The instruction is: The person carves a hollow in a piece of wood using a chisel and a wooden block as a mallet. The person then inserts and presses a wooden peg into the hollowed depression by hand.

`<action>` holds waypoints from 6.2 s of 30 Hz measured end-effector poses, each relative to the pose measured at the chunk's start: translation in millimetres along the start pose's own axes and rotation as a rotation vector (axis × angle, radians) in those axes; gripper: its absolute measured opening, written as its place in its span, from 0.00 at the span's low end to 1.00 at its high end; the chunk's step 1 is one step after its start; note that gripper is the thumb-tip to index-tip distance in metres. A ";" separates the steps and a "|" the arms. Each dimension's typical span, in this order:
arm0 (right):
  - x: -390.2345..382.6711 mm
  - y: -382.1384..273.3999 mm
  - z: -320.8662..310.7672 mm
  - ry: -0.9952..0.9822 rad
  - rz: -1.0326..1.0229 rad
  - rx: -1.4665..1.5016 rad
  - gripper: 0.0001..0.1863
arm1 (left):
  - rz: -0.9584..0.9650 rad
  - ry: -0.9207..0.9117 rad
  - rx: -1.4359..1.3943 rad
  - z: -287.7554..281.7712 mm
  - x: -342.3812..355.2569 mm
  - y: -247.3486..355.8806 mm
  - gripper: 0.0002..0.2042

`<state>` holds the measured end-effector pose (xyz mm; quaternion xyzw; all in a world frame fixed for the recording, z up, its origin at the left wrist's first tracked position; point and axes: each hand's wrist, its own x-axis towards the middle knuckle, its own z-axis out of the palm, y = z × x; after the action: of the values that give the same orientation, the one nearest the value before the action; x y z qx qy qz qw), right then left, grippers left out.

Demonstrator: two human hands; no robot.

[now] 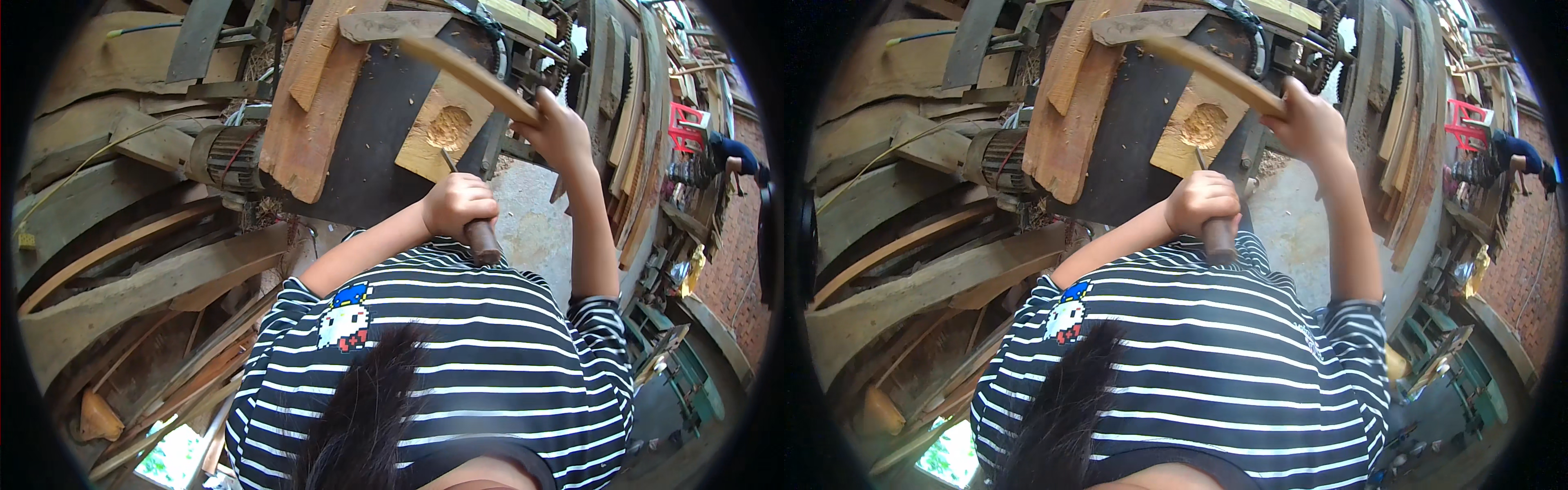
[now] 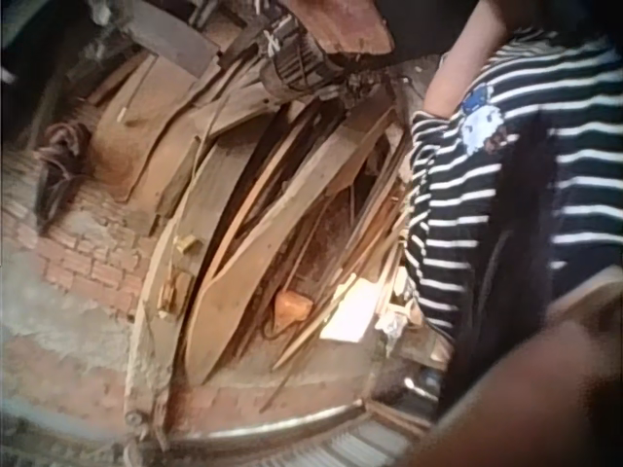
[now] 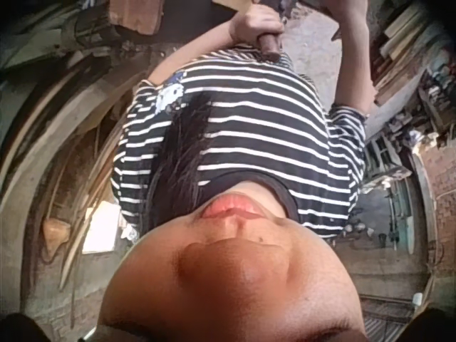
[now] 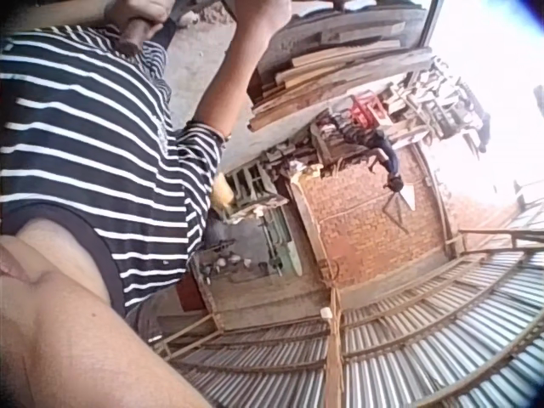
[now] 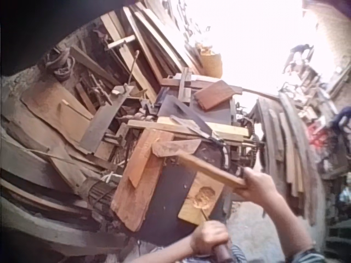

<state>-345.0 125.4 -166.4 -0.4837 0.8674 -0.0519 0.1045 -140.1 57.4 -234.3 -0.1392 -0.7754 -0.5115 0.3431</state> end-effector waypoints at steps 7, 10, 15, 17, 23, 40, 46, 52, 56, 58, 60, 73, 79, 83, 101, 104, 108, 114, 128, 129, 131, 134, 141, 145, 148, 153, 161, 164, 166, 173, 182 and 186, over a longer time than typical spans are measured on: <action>-165.6 27.0 54.4 0.221 0.614 1.322 0.15 | 0.082 -0.395 0.130 37.3 15.4 -5.5 0.13; -208.1 -6.1 48.5 0.274 0.755 1.426 0.17 | 0.010 -0.378 0.078 47.7 24.3 -18.0 0.14; -251.3 -31.0 46.7 0.513 0.759 1.440 0.17 | 0.000 -0.406 0.096 55.2 34.0 -34.9 0.15; -254.2 -38.6 33.1 0.577 0.748 1.431 0.19 | 0.005 -0.361 0.160 58.1 34.8 -40.6 0.14; -266.4 -37.7 5.4 1.142 0.583 1.242 0.22 | -0.066 -0.199 0.235 89.3 38.9 -50.2 0.10; -282.2 -2.0 -24.9 1.240 0.765 1.277 0.21 | -0.295 -0.326 0.315 97.3 64.8 -61.6 0.11; -284.7 16.6 -45.9 1.352 0.725 1.148 0.19 | -0.321 -0.317 0.309 102.6 66.7 -62.0 0.11; -245.5 14.8 -21.0 1.494 0.769 1.264 0.17 | -0.320 -0.201 0.365 113.8 63.0 -70.0 0.09; -230.6 -16.3 11.0 0.493 0.904 1.401 0.18 | -0.288 -0.155 0.367 121.8 60.7 -76.9 0.09; -237.4 -18.4 6.2 0.475 0.924 1.413 0.18 | -0.294 -0.159 0.374 119.8 60.7 -78.5 0.09; -239.5 -12.9 -6.2 0.583 0.926 1.389 0.17 | -0.299 -0.161 0.399 120.6 61.9 -80.7 0.10; -230.4 9.1 -23.3 0.588 0.995 1.361 0.17 | -0.287 -0.179 0.494 131.5 51.7 -94.5 0.09; -228.0 -4.3 11.0 0.468 0.995 1.377 0.18 | -0.271 -0.175 0.503 132.0 53.1 -94.5 0.10; -234.1 -2.4 -2.5 0.306 1.004 1.506 0.16 | -0.259 -0.191 0.520 129.5 50.1 -97.1 0.10; -233.6 3.0 2.2 0.202 0.876 1.682 0.30 | -0.315 -0.278 0.535 116.9 46.7 -93.7 0.11; -234.5 -7.1 -20.4 0.255 0.812 1.694 0.35 | -0.316 -0.251 0.451 116.6 48.3 -90.2 0.12; -261.1 10.7 -34.8 0.255 0.614 1.837 0.38 | -0.297 -0.252 0.397 104.8 43.6 -76.0 0.10; -240.3 -11.2 -54.4 0.263 0.519 1.535 0.33 | -0.169 -0.302 0.224 53.3 26.1 -41.6 0.14; -170.5 -71.7 26.0 -0.293 0.345 1.493 0.14 | -0.398 0.492 -0.297 -65.9 -69.5 -22.8 0.07; -166.9 -81.6 28.9 -0.338 0.293 1.396 0.15 | -0.416 0.509 -0.297 -65.1 -71.9 -27.0 0.07; -164.9 -94.3 41.5 -0.351 0.256 1.360 0.16 | -0.460 0.544 -0.275 -64.2 -69.3 -27.8 0.07; -160.7 -98.1 54.3 -0.313 0.189 1.330 0.15 | -0.467 0.542 -0.264 -66.5 -62.7 -21.0 0.07; -164.7 -92.5 57.7 -0.356 0.175 1.390 0.12 | -0.520 0.474 -0.263 -78.7 -57.4 -23.9 0.07; -169.5 -91.4 60.5 -0.352 0.219 1.463 0.12 | -0.563 0.452 -0.262 -79.5 -46.6 -24.5 0.06; -171.2 -87.4 61.7 -0.305 0.214 1.440 0.11 | -0.514 0.390 -0.231 -78.3 -42.0 -28.3 0.06; -164.9 -85.0 62.5 -0.378 0.191 1.495 0.11 | -0.483 0.361 -0.173 -77.0 -40.0 -24.7 0.06; -163.4 -81.8 54.2 -0.368 0.242 1.470 0.11 | -0.341 0.331 -0.220 -67.0 -33.0 -24.0 0.06; -162.7 -82.2 54.4 -0.393 0.256 1.425 0.12 | -0.281 0.295 -0.184 -63.1 -28.0 -22.5 0.08; -160.7 -83.4 47.9 -0.433 0.295 1.399 0.12 | -0.243 0.269 -0.170 -60.0 -26.1 -22.5 0.08; -156.6 -82.0 62.7 -0.357 0.404 1.249 0.17 | -0.170 0.252 -0.205 -44.9 -27.9 -20.5 0.09; -149.3 -63.2 107.2 -0.260 0.559 2.283 0.36 | -0.146 0.213 -0.180 -38.5 -30.8 -19.0 0.10; -148.1 -45.6 137.3 -0.098 0.792 2.402 0.35 | -0.198 0.252 -0.251 -43.9 -31.7 -23.7 0.09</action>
<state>-199.9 228.8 -271.8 0.2061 0.3541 -0.7518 0.5166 -113.4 12.2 -261.6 -0.0388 -0.6664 -0.6488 0.3653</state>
